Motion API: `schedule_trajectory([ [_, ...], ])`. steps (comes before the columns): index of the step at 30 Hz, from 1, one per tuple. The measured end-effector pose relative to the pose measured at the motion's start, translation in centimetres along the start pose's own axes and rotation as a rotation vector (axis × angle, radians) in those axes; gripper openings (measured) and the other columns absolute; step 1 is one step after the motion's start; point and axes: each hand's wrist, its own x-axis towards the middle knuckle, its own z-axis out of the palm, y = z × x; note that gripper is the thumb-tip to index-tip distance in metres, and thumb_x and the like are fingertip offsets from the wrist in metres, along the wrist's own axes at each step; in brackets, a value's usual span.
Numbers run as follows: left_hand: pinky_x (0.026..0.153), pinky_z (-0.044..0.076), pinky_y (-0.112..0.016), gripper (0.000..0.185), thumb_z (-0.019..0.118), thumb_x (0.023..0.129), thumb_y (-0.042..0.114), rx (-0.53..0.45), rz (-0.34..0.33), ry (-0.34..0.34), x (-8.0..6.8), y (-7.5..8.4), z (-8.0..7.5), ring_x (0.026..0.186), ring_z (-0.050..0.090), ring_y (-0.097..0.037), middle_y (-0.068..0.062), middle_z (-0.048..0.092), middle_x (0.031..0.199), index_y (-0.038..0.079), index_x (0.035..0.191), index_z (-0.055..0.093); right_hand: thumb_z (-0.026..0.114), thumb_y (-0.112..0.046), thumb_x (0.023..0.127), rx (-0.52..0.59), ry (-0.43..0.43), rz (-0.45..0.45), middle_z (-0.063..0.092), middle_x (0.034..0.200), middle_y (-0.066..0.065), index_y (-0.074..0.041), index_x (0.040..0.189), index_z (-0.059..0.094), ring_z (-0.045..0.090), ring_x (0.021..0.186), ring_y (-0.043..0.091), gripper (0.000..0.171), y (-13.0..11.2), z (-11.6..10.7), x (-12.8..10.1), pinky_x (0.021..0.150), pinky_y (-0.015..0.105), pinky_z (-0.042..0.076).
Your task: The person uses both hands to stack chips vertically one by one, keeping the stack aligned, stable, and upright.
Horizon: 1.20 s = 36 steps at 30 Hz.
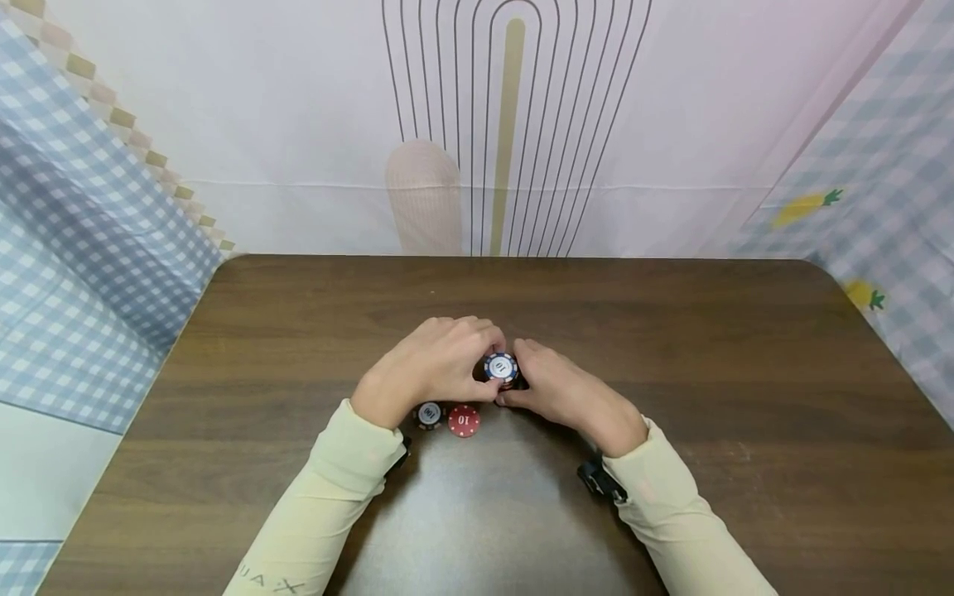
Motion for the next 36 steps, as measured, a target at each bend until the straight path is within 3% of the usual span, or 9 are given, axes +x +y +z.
schedule_trajectory([
  [22,0.074,0.056,-0.035,0.033,0.077,0.089,0.044,0.012,-0.02,-0.021,0.0,0.1,-0.4,0.086,0.065,-0.01,0.008,0.07,0.102,0.019,0.11,0.074,0.079,-0.025,0.096,-0.003,-0.009,0.007,0.061,0.106,0.009,0.0,0.117,0.058,0.059,0.094,0.022,0.039,-0.1,-0.1,0.1,0.086,0.043,0.054],
  [36,0.078,0.058,-0.039,0.045,0.07,0.096,0.05,0.015,-0.129,-0.025,-1.4,-1.6,-3.0,0.09,0.07,-0.016,0.003,0.072,0.108,0.014,0.123,0.073,0.081,-0.028,0.096,-0.005,-0.031,0.045,0.061,0.107,0.009,0.001,0.118,0.056,0.061,0.094,0.021,0.044,-0.2,-0.1,0.1,0.087,0.041,0.055],
])
